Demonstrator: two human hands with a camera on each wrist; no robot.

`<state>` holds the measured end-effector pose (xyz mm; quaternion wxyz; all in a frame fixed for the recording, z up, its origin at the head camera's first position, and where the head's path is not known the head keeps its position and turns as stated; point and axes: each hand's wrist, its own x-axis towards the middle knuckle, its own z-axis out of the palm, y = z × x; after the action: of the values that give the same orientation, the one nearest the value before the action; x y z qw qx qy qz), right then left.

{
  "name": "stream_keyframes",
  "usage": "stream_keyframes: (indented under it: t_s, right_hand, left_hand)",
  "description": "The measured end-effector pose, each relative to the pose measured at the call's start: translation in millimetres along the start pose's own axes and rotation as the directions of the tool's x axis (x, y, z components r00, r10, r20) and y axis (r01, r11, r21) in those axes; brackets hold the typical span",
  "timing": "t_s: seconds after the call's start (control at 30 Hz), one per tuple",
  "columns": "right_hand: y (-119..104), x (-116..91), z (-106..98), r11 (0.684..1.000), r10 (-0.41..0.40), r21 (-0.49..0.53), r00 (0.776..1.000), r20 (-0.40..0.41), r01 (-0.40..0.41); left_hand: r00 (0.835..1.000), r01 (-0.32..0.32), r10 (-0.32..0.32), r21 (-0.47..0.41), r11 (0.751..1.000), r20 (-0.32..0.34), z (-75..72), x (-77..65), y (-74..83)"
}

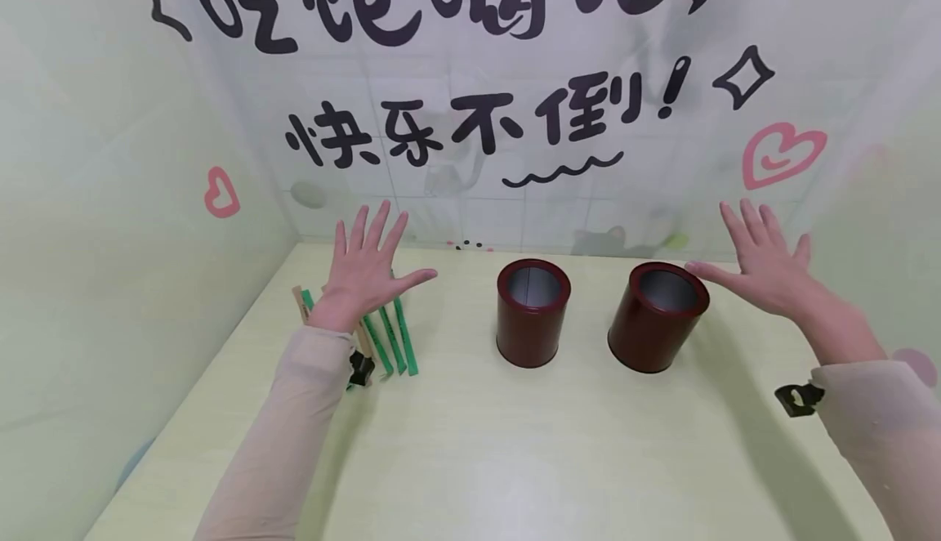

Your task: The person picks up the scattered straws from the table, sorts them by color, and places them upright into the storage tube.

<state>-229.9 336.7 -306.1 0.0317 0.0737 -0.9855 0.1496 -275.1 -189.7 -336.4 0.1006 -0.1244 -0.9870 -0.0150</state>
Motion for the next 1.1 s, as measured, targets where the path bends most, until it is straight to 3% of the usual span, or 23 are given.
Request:
stream_keyframes:
  t_s: [0.47, 0.77, 1.1]
  right_hand:
    - [3, -7, 12, 0.994, -0.026, 0.110, 1.000, 0.015, 0.024]
    - [1, -9, 21, 0.972, -0.090, 0.215, 0.996, -0.017, 0.091]
    - [-2, -15, 26, 0.948, -0.107, 0.305, 0.994, 0.024, 0.094]
  left_hand:
    - [1.000, 0.008, -0.008, -0.053, 0.999, 0.007, 0.4, -3.6, 2.9]
    - [0.999, 0.014, -0.016, -0.068, 0.998, -0.033, -3.9, -8.2, 1.3]
    - [0.995, 0.001, -0.012, -0.116, 0.993, -0.096, -14.8, -17.0, -5.2]
